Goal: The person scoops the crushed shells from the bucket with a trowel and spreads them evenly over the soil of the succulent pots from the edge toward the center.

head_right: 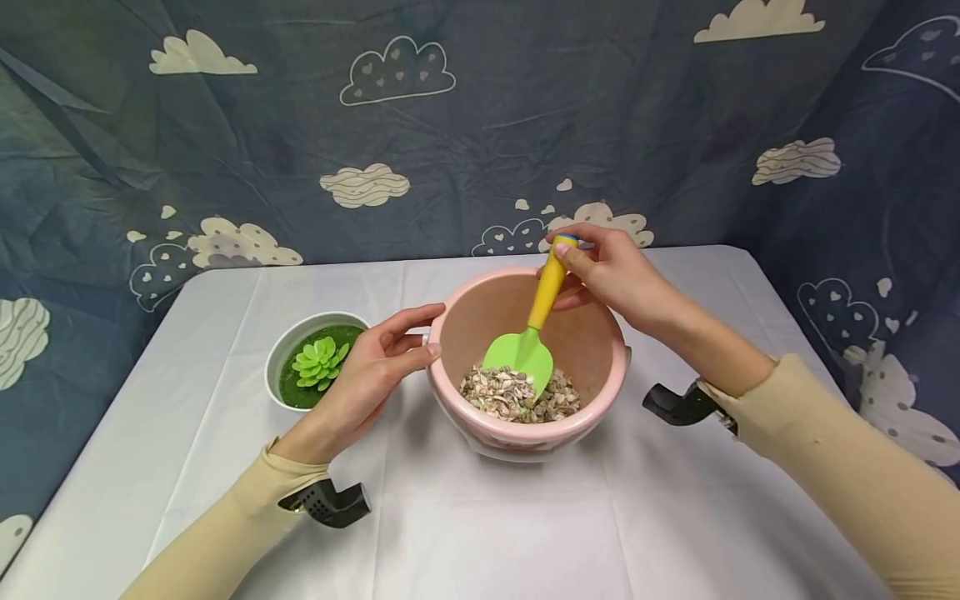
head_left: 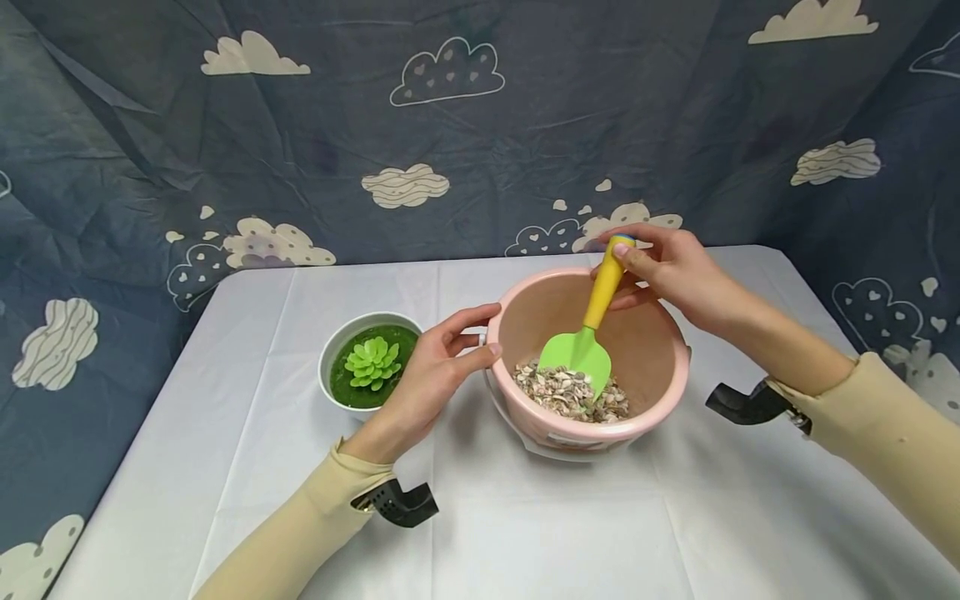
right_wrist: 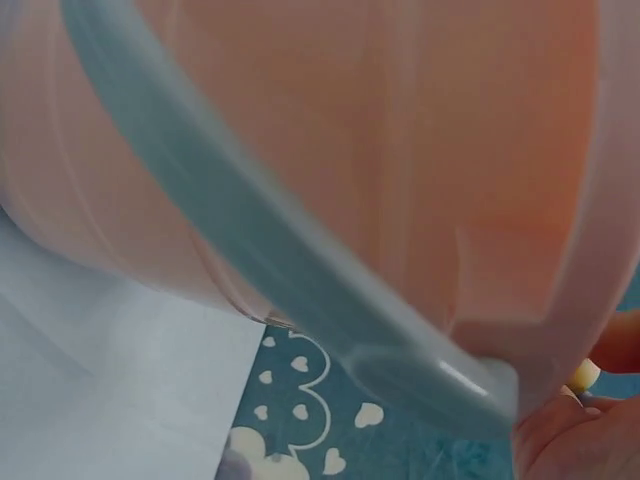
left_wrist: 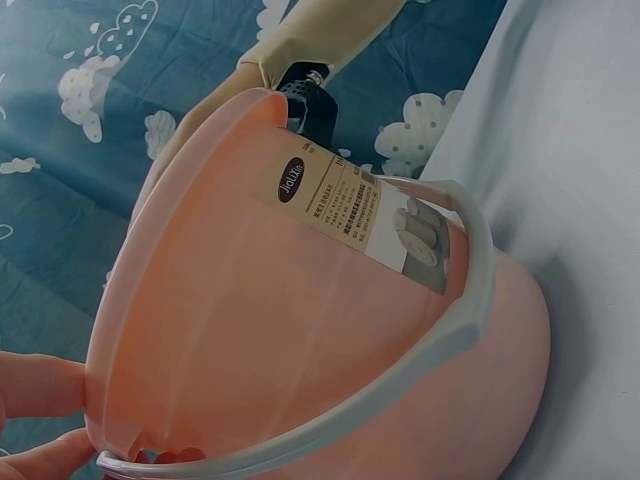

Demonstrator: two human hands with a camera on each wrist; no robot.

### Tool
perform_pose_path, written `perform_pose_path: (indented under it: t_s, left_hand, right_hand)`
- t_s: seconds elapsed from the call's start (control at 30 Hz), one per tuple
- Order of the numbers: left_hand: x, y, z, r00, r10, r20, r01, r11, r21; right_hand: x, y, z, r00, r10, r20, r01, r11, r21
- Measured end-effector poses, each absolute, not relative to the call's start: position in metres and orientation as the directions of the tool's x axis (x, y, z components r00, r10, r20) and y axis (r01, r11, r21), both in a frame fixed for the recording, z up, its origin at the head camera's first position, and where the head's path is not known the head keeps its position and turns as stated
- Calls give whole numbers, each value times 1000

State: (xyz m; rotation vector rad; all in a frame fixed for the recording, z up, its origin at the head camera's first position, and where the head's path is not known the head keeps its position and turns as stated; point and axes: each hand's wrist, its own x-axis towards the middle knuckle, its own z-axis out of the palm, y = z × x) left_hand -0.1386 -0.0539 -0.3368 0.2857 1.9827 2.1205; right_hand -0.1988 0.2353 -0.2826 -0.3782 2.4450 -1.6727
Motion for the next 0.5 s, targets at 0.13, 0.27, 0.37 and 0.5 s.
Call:
perform_pose_path:
  t_s: [0.13,0.27,0.37,0.5]
  left_hand:
    - [-139,-54,-337,-955,295,-18,-36,-56,998]
    - [-139,-54,-337,-954,298,-19,-38,-59,997]
    - [-139,-54,-336,-954,299,-15,-34,-58,998]
    - [-139,-55,-335,-955,297,-13,-26,-39,999]
  right_hand:
    - [-199,238,-282,-966,-259,-13,-84,360,-929]
    - [-199,241,-281,-970,-240,-26,-60,346,-936]
    - [-199,242,-281,-972,-233,-33,-45,322,-946]
    - [-198,245,-282,-974,-222,-38,-27,281,-959]
